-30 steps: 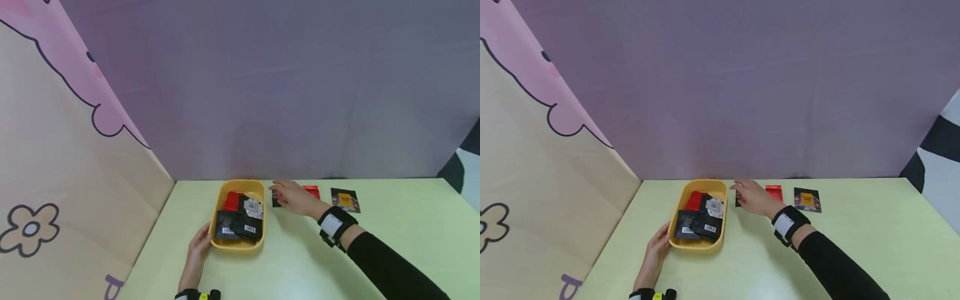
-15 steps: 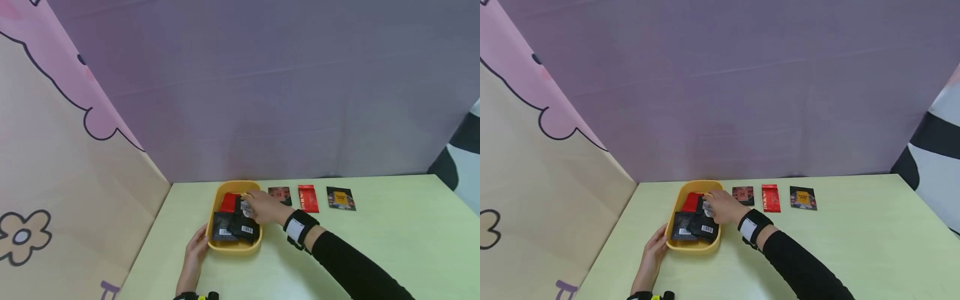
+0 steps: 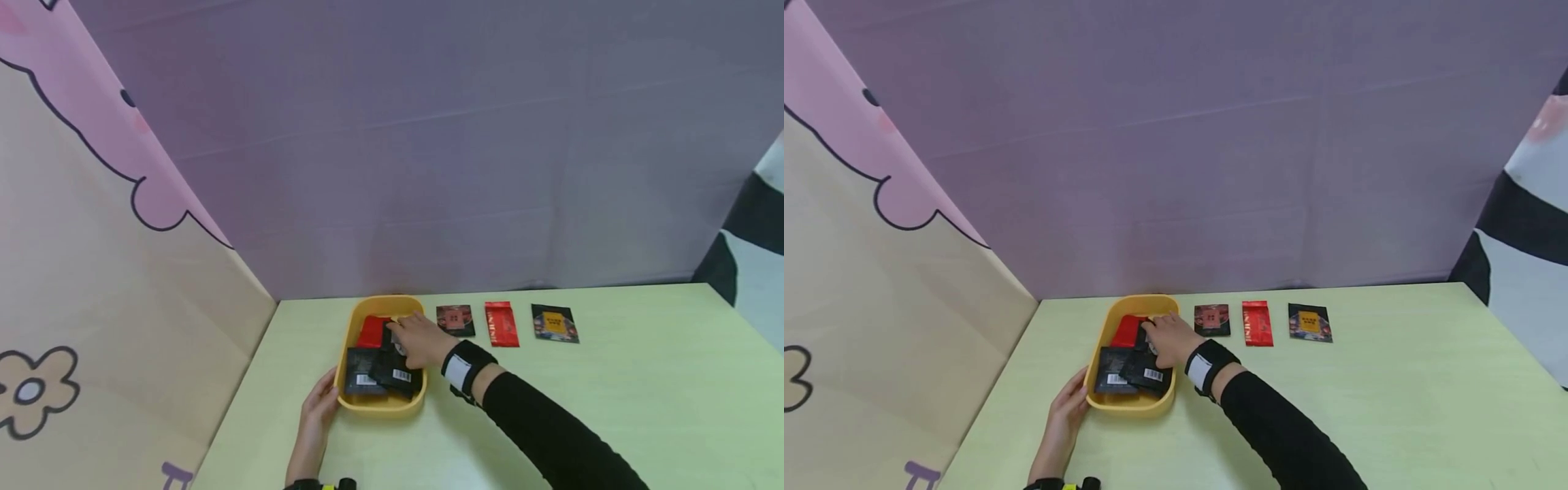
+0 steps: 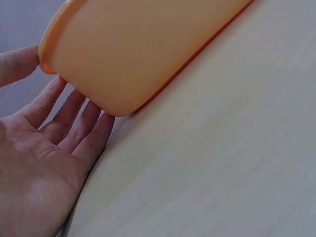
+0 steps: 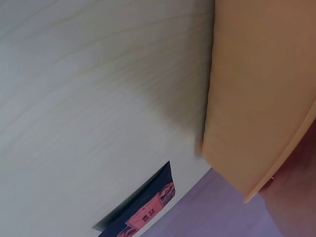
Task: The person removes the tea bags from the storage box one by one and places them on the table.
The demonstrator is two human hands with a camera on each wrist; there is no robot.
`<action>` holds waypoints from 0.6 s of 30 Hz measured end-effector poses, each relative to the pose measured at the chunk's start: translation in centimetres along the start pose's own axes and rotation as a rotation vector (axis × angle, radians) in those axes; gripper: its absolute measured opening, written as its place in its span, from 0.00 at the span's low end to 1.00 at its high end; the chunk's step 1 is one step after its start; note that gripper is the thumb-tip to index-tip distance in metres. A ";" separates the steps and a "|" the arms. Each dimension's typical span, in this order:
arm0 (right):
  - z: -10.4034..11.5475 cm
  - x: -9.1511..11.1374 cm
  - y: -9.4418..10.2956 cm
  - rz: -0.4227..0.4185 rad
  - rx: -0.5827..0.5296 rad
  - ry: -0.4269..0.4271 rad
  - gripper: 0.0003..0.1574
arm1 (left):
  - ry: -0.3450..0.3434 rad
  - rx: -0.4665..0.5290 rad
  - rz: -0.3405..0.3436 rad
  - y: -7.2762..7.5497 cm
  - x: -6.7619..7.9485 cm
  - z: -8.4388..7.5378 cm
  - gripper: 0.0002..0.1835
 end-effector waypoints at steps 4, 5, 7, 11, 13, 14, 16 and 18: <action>0.4 -0.2 0.2 -0.002 -0.012 -0.003 0.50 | 0.017 -0.007 -0.009 -0.1 0.0 -0.1 0.29; 0.5 -0.2 0.2 -0.003 -0.015 -0.001 0.50 | 0.020 -0.004 -0.010 -0.1 0.0 -0.1 0.29; 0.6 -0.3 0.1 0.005 -0.016 -0.005 0.51 | 0.023 -0.003 -0.010 -0.1 0.0 -0.2 0.29; 0.7 -0.3 -0.2 0.006 -0.005 -0.016 0.52 | 0.021 0.001 -0.006 -0.1 0.0 -0.2 0.29; 0.7 -0.4 -0.4 -0.006 -0.004 -0.019 0.52 | 0.024 0.007 -0.005 -0.1 0.0 -0.2 0.29; 0.7 -0.4 -0.5 -0.010 -0.004 -0.019 0.53 | 0.023 0.004 -0.005 -0.1 0.0 -0.1 0.29; 0.7 -0.4 -0.7 -0.030 -0.001 -0.017 0.53 | 0.016 0.007 -0.002 0.0 0.0 -0.1 0.29; 0.6 -0.5 -1.0 -0.054 0.001 -0.010 0.52 | 0.008 0.010 0.002 0.0 0.1 0.0 0.29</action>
Point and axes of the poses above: each hand's wrist, its own x-axis away from the middle knuckle, its own y-axis out of the back of the hand, z = x × y, the point moved 2 cm from there along -x, towards the middle knuckle, and after that the axes turned 1 degree about y, right-handed, at the moved point
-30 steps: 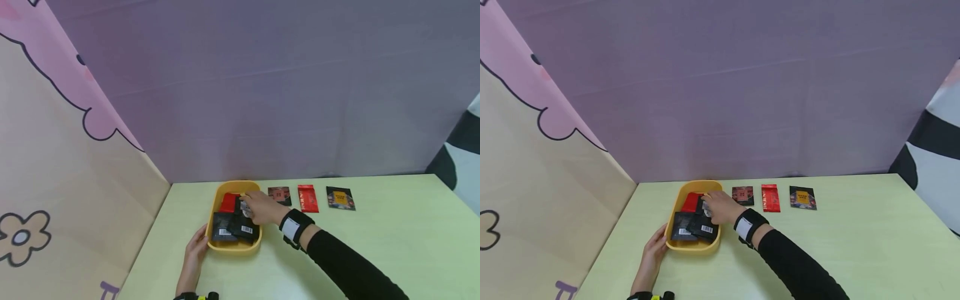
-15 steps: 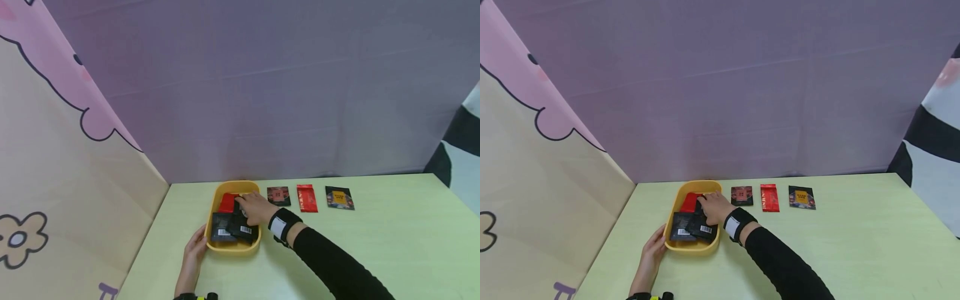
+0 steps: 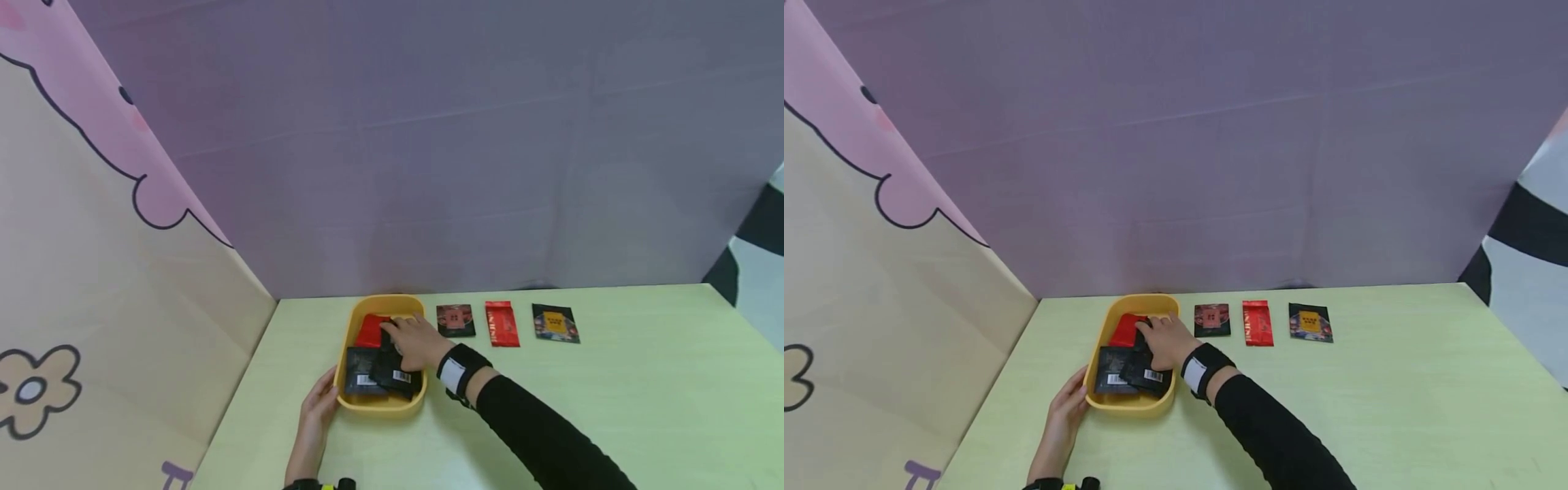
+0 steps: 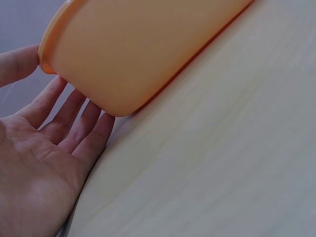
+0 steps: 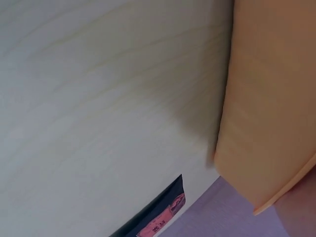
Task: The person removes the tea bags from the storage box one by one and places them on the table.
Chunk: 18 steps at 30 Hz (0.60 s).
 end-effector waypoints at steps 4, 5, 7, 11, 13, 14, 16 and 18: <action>-0.2 -0.1 -0.4 -0.054 0.000 0.017 0.51 | -0.017 0.010 0.003 0.0 0.3 -0.1 0.28; -0.2 -0.2 -0.5 -0.063 -0.001 0.019 0.51 | -0.018 0.012 0.003 0.0 0.3 -0.1 0.28; -0.3 -0.2 -0.5 -0.081 -0.012 0.021 0.52 | -0.017 0.004 0.000 0.0 0.3 -0.1 0.28; -0.4 -0.2 -0.4 -0.105 -0.047 0.015 0.53 | -0.015 -0.009 -0.003 -0.1 0.2 -0.2 0.29; -0.4 -0.2 -0.3 -0.124 -0.059 0.015 0.52 | -0.021 -0.010 -0.001 -0.1 0.1 -0.2 0.29; -0.4 -0.1 -0.3 -0.133 -0.069 0.016 0.52 | -0.026 -0.003 0.000 0.0 0.1 -0.2 0.29; -0.4 0.0 -0.4 -0.147 -0.084 0.023 0.51 | -0.030 0.006 0.001 0.1 0.1 -0.1 0.29; -0.4 0.1 -0.6 -0.166 -0.108 0.033 0.50 | -0.036 0.013 0.007 0.2 0.1 0.0 0.29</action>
Point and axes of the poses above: each hand's wrist, its own x-axis away from the middle knuckle, its own y-axis out of the back of the hand, z = x × y, the point moved 2 cm from there along -x, towards the middle knuckle, and after that the axes turned 1 degree about y, right-handed, at the moved point
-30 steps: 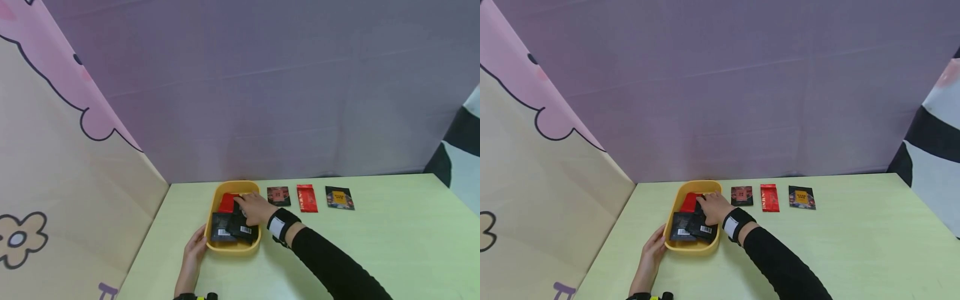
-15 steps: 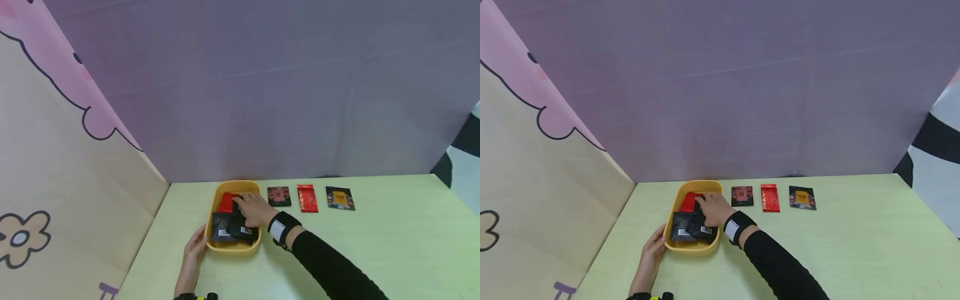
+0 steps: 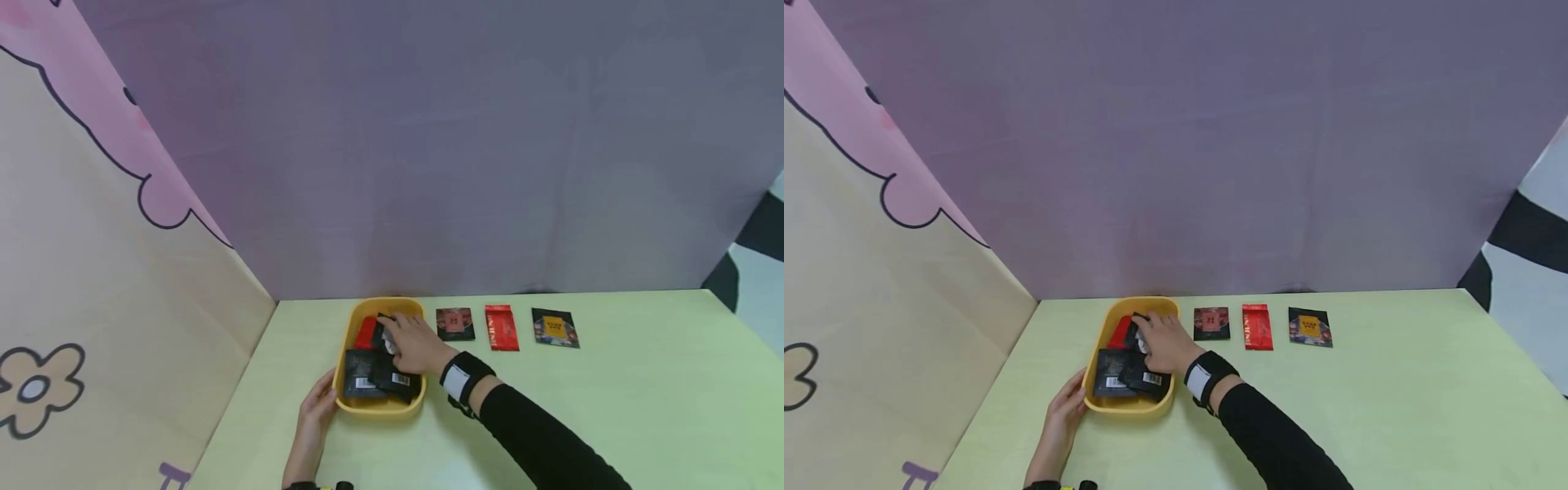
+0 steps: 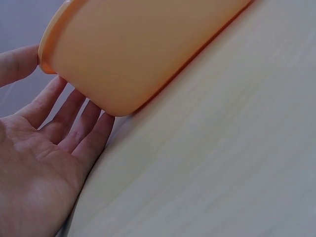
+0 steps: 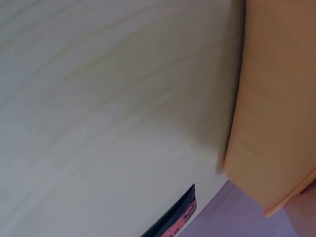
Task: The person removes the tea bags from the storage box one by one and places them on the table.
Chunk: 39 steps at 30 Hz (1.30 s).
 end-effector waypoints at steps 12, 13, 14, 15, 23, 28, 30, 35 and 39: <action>0.4 1.2 1.8 -0.168 -0.064 0.142 0.50 | 0.023 -0.001 0.017 0.1 -0.1 0.0 0.29; 0.5 1.4 2.3 -0.182 -0.051 0.157 0.50 | 0.023 0.000 0.018 0.1 -0.2 0.0 0.29; 0.5 1.5 2.7 -0.196 -0.037 0.172 0.50 | 0.021 0.001 0.018 0.1 -0.2 0.0 0.29; 0.6 1.8 3.2 -0.202 -0.024 0.185 0.50 | 0.018 0.000 0.018 0.2 -0.2 0.0 0.29; -0.1 3.6 6.3 -0.169 0.074 0.221 0.49 | 0.009 0.012 0.013 0.2 -0.2 0.0 0.29; -1.8 5.1 6.8 -0.177 0.127 0.223 0.51 | -0.007 0.015 0.012 0.1 -0.1 0.0 0.29; -2.5 5.9 6.9 -0.178 0.145 0.229 0.51 | -0.012 0.018 0.012 0.0 -0.1 0.0 0.28; -3.7 7.9 7.0 -0.134 0.167 0.234 0.51 | -0.013 0.021 0.014 -0.1 0.0 -0.1 0.28; -3.9 9.3 7.1 -0.106 0.164 0.252 0.50 | -0.008 0.019 0.019 -0.1 0.0 -0.2 0.28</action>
Point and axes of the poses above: each hand's wrist, its own x-axis away from the middle knuckle, its own y-axis out of the back of the hand, z = x × y, the point moved 2 cm from there along -x, towards the middle knuckle, and after that the axes turned 1 degree about y, right-handed, at the moved point
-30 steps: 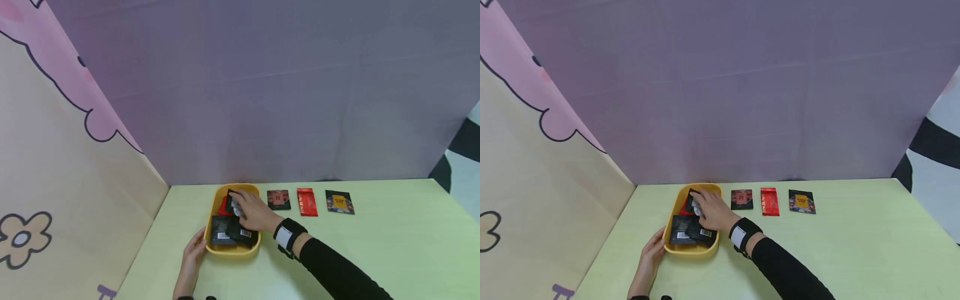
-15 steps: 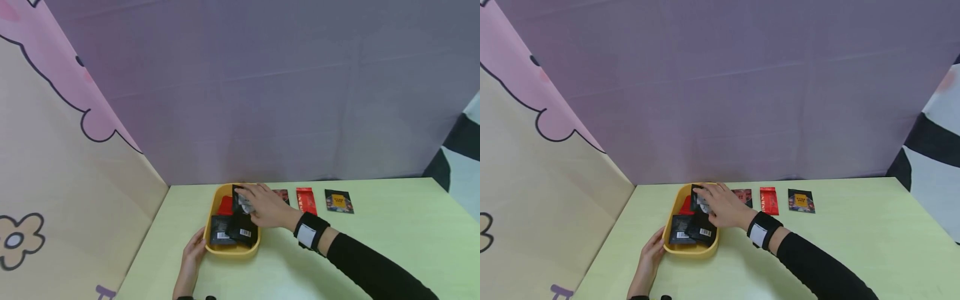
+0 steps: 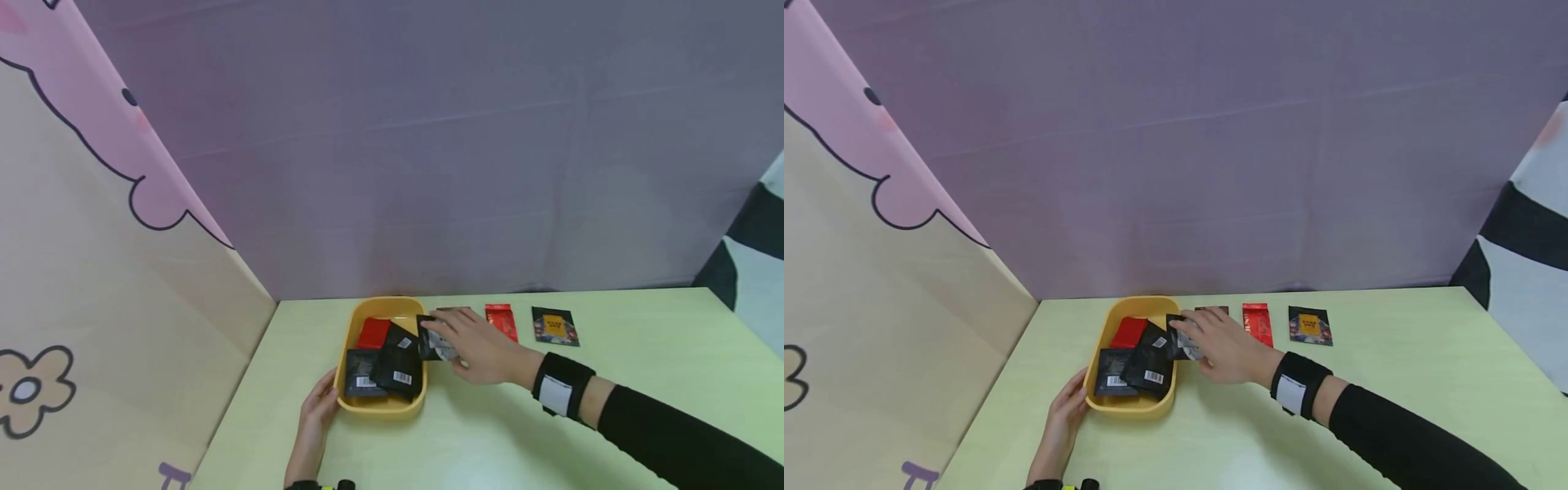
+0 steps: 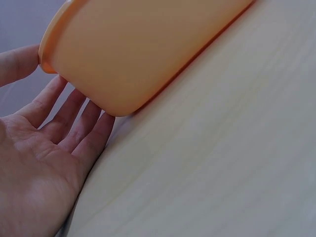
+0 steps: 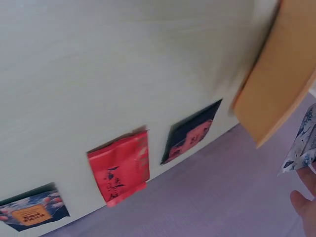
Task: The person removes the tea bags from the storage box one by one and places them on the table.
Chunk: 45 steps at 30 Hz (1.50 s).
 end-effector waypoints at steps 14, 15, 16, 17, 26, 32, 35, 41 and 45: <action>-1.6 4.6 -0.8 0.114 -0.009 -0.053 0.52 | 0.022 0.001 0.000 -0.4 -0.3 0.3 0.29; -1.9 5.0 -0.9 0.116 -0.004 -0.058 0.53 | 0.024 -0.001 0.000 -0.5 -0.4 0.2 0.29; -2.2 5.4 -0.9 0.120 0.001 -0.063 0.53 | 0.025 -0.007 0.000 -0.5 -0.4 0.2 0.29; -2.5 5.8 -0.9 0.124 0.002 -0.070 0.53 | 0.027 -0.008 -0.002 -0.6 -0.4 0.2 0.29; -5.3 10.0 -1.0 0.190 0.037 -0.129 0.55 | 0.023 -0.017 -0.006 -0.8 -0.5 0.2 0.29; -6.8 12.5 -0.9 0.206 0.087 -0.135 0.54 | 0.036 -0.032 -0.026 -0.9 -0.5 0.0 0.29; -7.4 13.5 -0.9 0.188 0.103 -0.135 0.53 | 0.033 -0.028 -0.023 -0.7 -0.3 0.0 0.29; -8.8 15.1 -0.5 0.201 0.095 -0.165 0.52 | 0.026 -0.023 -0.022 -0.5 -0.1 0.1 0.29; -9.8 16.1 -0.4 0.197 0.102 -0.173 0.53 | 0.034 -0.033 -0.032 -0.5 -0.2 0.2 0.29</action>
Point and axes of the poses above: each hand's wrist, its own x-axis away from the middle knuckle, its own y-axis out of the back of the hand, z = x × y, the point moved 2 cm from there along -x, towards the middle knuckle, and after that the axes turned 1 degree about y, right-handed, at the moved point
